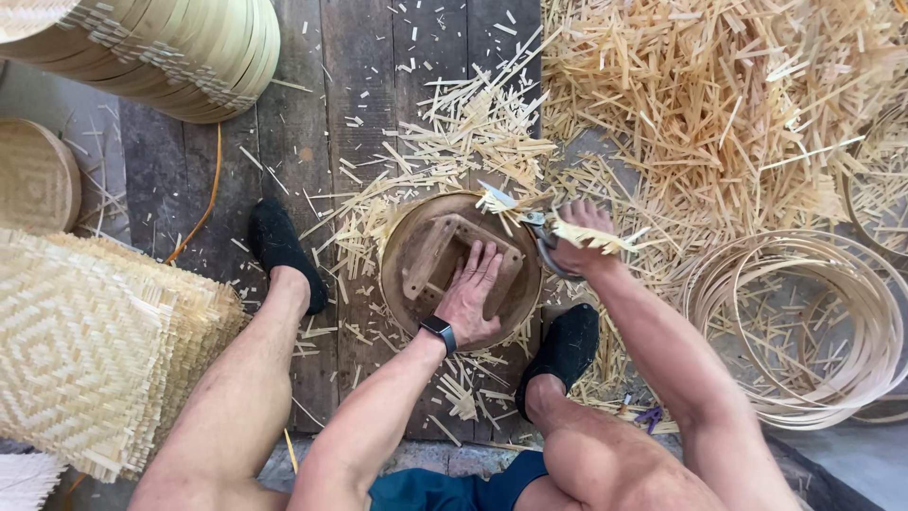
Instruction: The person sits on the floor and repeatedly places a woven mat over a circular bamboo frame, then uses shears to trim the excess matting flush with the frame edge. The finished pieces are stacked nearby.
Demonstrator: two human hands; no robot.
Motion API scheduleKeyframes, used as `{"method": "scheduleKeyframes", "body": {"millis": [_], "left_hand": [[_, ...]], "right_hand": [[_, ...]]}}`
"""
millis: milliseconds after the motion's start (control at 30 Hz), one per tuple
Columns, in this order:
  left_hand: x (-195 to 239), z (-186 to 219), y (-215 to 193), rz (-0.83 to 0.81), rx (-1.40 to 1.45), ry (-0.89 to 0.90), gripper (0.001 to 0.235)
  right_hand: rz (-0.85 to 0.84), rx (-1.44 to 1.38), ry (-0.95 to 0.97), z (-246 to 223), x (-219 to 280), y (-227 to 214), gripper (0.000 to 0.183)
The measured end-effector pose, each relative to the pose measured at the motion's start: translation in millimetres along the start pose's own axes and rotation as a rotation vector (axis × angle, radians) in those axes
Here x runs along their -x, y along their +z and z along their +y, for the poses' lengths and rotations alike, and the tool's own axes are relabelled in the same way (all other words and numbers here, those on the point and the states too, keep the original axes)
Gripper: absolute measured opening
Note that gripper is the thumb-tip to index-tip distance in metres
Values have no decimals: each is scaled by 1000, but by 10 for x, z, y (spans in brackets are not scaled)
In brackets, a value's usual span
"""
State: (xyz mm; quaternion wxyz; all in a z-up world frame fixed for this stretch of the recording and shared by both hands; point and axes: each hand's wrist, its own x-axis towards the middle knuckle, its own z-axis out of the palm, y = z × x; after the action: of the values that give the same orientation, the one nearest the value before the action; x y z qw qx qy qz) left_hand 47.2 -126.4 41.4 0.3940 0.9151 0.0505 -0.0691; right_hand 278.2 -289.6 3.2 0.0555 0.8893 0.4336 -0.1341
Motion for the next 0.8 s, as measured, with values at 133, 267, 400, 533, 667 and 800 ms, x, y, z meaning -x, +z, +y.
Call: {"method": "scheduleKeyframes", "body": {"millis": [133, 267, 400, 533, 667, 800], "left_hand": [[32, -112, -150, -178, -98, 79, 117], [17, -148, -159, -251, -99, 111, 119], [29, -202, -233, -365, -143, 129, 126], [58, -199, -342, -394, -400, 177, 117], [-218, 113, -57, -59, -27, -513, 113], [-425, 318, 234, -7, -169, -525, 109]], "right_hand": [[-248, -197, 127, 218, 230, -183, 57], [17, -195, 23, 260, 318, -101, 59], [317, -3, -89, 44, 96, 44, 49], [-67, -222, 55, 200, 268, -3, 41], [18, -209, 40, 328, 448, -31, 51], [297, -88, -110, 108, 187, 71, 44]]}}
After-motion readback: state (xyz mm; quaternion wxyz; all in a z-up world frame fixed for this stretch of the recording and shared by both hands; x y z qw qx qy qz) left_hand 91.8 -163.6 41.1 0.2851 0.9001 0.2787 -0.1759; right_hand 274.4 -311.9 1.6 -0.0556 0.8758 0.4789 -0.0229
